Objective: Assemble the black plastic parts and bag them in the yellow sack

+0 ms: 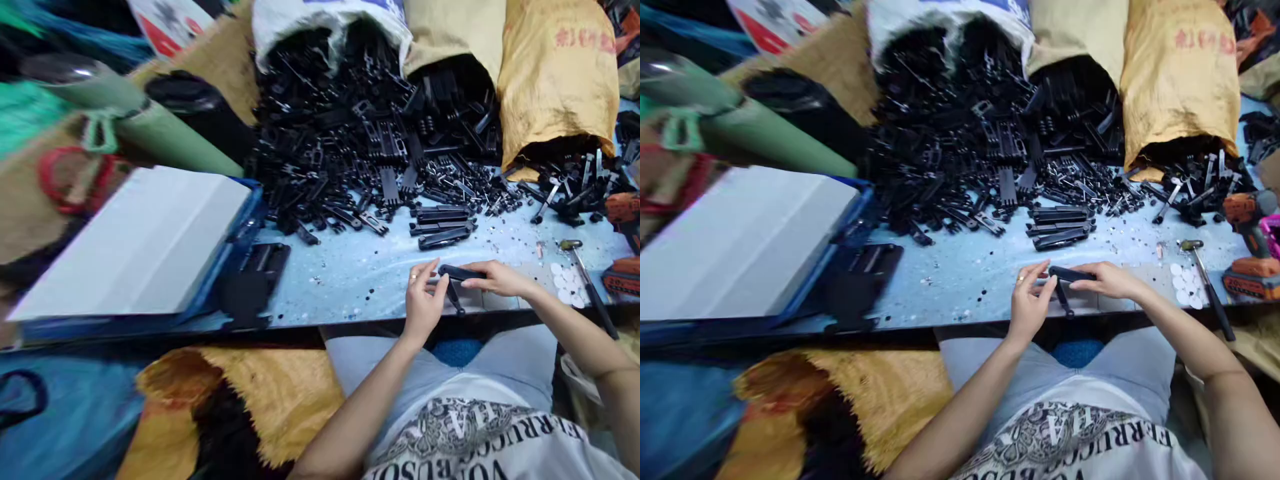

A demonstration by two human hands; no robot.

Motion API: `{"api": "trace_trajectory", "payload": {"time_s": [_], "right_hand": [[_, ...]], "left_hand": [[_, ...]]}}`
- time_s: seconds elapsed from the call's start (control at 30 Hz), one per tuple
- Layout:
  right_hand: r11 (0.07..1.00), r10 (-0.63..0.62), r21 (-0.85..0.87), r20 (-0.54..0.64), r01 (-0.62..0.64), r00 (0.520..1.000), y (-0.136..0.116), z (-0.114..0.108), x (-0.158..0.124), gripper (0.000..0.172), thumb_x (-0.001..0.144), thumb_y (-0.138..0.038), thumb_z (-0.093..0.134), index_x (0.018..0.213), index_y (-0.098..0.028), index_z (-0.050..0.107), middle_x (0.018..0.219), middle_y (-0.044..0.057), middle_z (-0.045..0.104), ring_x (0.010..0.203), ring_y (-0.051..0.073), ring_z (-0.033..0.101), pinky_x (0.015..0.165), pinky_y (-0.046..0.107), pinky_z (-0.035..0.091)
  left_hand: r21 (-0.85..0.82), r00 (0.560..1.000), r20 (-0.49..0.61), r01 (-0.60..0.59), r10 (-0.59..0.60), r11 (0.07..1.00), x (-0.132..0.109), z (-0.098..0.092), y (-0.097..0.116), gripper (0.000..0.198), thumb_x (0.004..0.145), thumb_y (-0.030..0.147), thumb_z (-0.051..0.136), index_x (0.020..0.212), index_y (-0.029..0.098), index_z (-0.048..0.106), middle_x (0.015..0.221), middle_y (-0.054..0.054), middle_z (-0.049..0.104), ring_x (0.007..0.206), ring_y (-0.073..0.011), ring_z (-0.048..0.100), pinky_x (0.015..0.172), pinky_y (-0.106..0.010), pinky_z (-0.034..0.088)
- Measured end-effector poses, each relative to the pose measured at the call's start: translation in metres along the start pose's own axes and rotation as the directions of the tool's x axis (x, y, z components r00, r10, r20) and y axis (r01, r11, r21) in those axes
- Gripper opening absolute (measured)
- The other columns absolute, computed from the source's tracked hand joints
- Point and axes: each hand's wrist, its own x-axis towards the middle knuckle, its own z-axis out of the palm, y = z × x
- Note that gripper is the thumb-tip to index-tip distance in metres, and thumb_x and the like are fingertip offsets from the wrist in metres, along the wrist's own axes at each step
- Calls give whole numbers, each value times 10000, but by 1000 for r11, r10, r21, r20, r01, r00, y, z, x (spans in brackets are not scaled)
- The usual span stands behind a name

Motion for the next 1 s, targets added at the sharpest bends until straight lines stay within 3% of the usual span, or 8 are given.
{"api": "trace_trajectory", "payload": {"time_s": [0.17, 0.37, 0.47, 0.57, 0.67, 0.73, 0.9, 1.0], "right_hand": [[949, -10, -310, -212, -57, 977, 34, 23, -30, 426, 829, -513, 545, 1093, -197, 653, 1057, 104, 606, 1003, 244, 534, 876, 383, 420], [954, -20, -264, -522, -139, 853, 49, 51, -49, 366, 869, -463, 515, 1130, -234, 630, 1057, 92, 613, 989, 223, 531, 866, 384, 425], [953, 11, -247, -555, -178, 832, 50, 59, -51, 350, 881, -449, 503, 1143, -252, 626, 1033, 87, 629, 972, 224, 538, 853, 390, 421], [954, 47, -213, -585, -210, 810, 50, 63, -51, 338, 879, -451, 507, 1124, -258, 637, 1010, 75, 647, 969, 223, 540, 863, 390, 407], [960, 72, -173, -608, -221, 791, 49, 66, -50, 327, 877, -452, 510, 1097, -254, 647, 992, 62, 661, 969, 213, 544, 870, 374, 397], [960, 76, -169, -611, -223, 788, 48, 67, -49, 325, 873, -452, 516, 1098, -255, 646, 992, 57, 665, 973, 209, 545, 870, 364, 393], [950, 74, -197, -615, -244, 785, 48, 68, -48, 326, 876, -452, 511, 1107, -262, 640, 999, 53, 665, 969, 209, 543, 860, 357, 387], [945, 68, -210, -624, -251, 779, 48, 68, -47, 326, 877, -450, 508, 1103, -256, 641, 983, 53, 668, 951, 208, 550, 853, 353, 386]], "left_hand": [[192, 978, 109, -196, 177, 962, -19, 22, -20, 158, 842, 281, 560, 924, 178, 647, 892, -58, 603, 851, -163, 602, 735, -297, 535], [360, 940, 123, -340, 317, 869, -29, 19, -18, 151, 878, 263, 510, 926, 176, 624, 881, -64, 640, 845, -169, 617, 793, -307, 504], [423, 966, 131, -257, 222, 869, -26, 19, -11, 158, 867, 289, 523, 909, 177, 626, 853, -65, 636, 803, -179, 616, 754, -310, 494], [391, 994, 113, -47, 3, 919, -16, 21, -10, 125, 789, 284, 616, 827, 164, 616, 792, -47, 614, 700, -162, 592, 676, -294, 486], [288, 964, 135, 183, -228, 940, -3, 23, -12, 128, 709, 245, 678, 741, 160, 587, 675, -4, 573, 605, -137, 550, 602, -267, 470], [289, 953, 153, 212, -263, 934, 1, 24, -10, 134, 695, 233, 683, 683, 166, 567, 635, 8, 545, 587, -136, 530, 594, -271, 457], [404, 971, 201, -204, 131, 892, -2, 24, 4, 145, 798, 246, 581, 674, 191, 531, 736, -28, 569, 767, -187, 540, 732, -323, 436], [418, 959, 185, -275, 215, 866, -5, 25, 1, 121, 838, 243, 528, 726, 197, 520, 798, -43, 601, 821, -197, 556, 759, -326, 434]]}}
